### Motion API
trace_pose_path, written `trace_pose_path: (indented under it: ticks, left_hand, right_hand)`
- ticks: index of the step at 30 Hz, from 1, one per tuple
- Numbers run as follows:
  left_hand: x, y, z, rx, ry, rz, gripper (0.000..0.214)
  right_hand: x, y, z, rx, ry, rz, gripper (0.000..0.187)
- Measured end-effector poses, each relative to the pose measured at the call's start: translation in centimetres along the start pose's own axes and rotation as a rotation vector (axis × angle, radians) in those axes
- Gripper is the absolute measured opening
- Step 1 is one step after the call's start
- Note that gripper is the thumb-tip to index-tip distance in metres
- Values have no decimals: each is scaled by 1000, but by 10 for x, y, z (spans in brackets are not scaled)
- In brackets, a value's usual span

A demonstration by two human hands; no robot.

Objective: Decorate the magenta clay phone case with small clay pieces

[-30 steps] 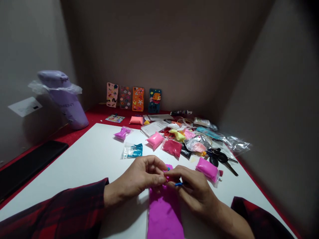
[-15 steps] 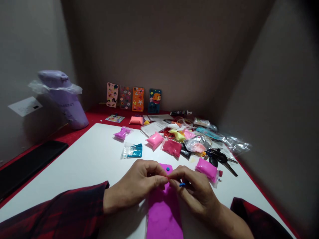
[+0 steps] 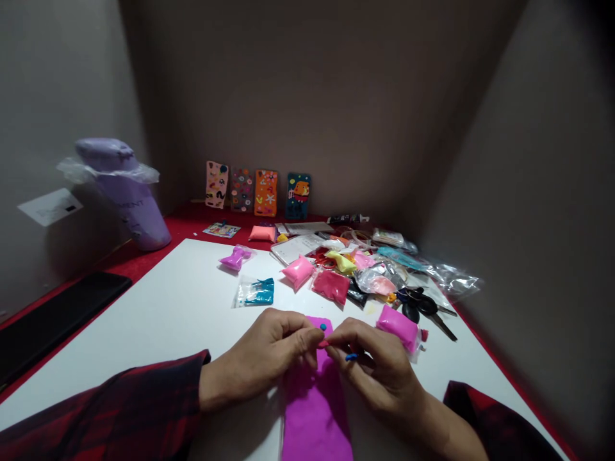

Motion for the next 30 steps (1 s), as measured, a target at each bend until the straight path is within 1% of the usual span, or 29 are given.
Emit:
trace_pose_path:
  ticks: [3,6,8,11,15,17,20,22,25,28,30]
  left_hand:
    - [0,0,-1,21,7,-28,26]
    - [1,2,-3,-5,28,32,29]
    - [1,1,-4,0,14,47,31]
    - [1,-1,-3,26,-12,14,35]
    - [0,-4,1,45,-52,-52,43]
    - [-1,-4,2,48,-57,-80,43]
    - [-1,-4,2,54,-23,-94,32]
    - [0,-3,0,43,8,-54,28]
    - [0,-2,-1,11,7,3,28]
    - [0,-3,-2,6,-33,-37,30]
    - [-1,-5,-1,25,-56,-81,31]
  right_hand:
    - [-1,-2,1,20,-12,16,24]
    - [0,-2,0,10,13,8,28]
    - [1,0,0,-21,31,-3,25]
    - [1,2,0,-40,15,0,17]
    - [1,1,0,-27,11,-17,18]
    - [2,0,-1,-20,7,-25,19]
    - [1,-2,0,30,2,-30,23]
    - [1,-4,2,80,5,-39,24]
    - [0,-6,3,118,10,-33,25]
    - [2,-5,4,73,40,-38,26]
    - [2,-5,5,34,40,-39,20]
Point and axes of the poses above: each hand's wrist, its own z-axis towards the middle knuckle, its own x-axis out of the back of the hand, y = z × x, the point moved 5 cm from there along z, towards the middle knuckle, and after that the axes turned 14 degrees about x, right-handed, at the moved point
